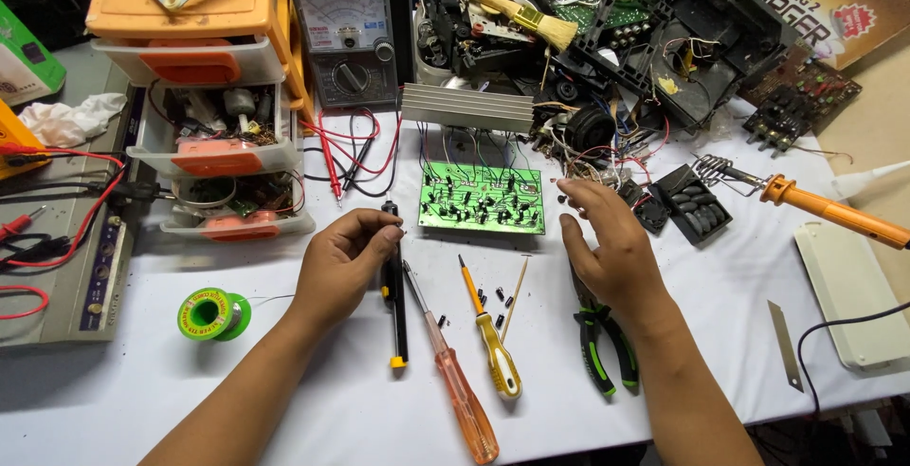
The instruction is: Soldering electronic components onto a printed circuit board using a soldering iron and solder wire at a repair bench.
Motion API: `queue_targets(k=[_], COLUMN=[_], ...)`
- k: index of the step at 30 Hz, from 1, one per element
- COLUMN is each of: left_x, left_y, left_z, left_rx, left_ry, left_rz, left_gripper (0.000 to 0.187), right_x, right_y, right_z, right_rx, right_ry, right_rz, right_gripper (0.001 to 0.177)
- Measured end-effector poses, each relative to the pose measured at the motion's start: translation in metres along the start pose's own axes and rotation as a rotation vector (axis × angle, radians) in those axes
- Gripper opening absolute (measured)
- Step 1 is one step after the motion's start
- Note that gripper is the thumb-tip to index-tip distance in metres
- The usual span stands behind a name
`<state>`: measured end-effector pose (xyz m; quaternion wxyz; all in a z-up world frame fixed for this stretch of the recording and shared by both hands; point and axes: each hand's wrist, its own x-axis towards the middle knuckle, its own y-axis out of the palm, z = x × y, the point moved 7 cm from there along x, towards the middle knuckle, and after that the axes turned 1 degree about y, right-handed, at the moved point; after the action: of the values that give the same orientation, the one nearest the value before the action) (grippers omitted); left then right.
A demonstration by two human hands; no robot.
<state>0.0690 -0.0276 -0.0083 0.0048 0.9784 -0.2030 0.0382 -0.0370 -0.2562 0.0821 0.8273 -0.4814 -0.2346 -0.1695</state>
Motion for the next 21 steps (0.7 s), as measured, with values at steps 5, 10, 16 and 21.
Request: queue_targets(k=[5, 10, 16, 21], left_x=[0.0, -0.002, -0.002, 0.0], left_y=[0.001, 0.004, 0.002, 0.002], left_z=[-0.005, -0.007, -0.006, -0.018], left_rx=[0.012, 0.041, 0.063, 0.012], left_ry=[0.01, 0.028, 0.075, 0.124], left_rz=[0.007, 0.006, -0.02, -0.032], left_gripper=[0.019, 0.02, 0.016, 0.017], right_x=[-0.006, -0.006, -0.008, -0.006], right_y=[0.001, 0.001, -0.001, -0.004], right_z=[-0.006, -0.005, -0.004, 0.001], right_rx=[-0.044, -0.028, -0.02, 0.002], right_ry=[-0.017, -0.016, -0.033, -0.044], right_rz=[-0.041, -0.046, -0.066, -0.076], right_gripper=[0.023, 0.023, 0.022, 0.021])
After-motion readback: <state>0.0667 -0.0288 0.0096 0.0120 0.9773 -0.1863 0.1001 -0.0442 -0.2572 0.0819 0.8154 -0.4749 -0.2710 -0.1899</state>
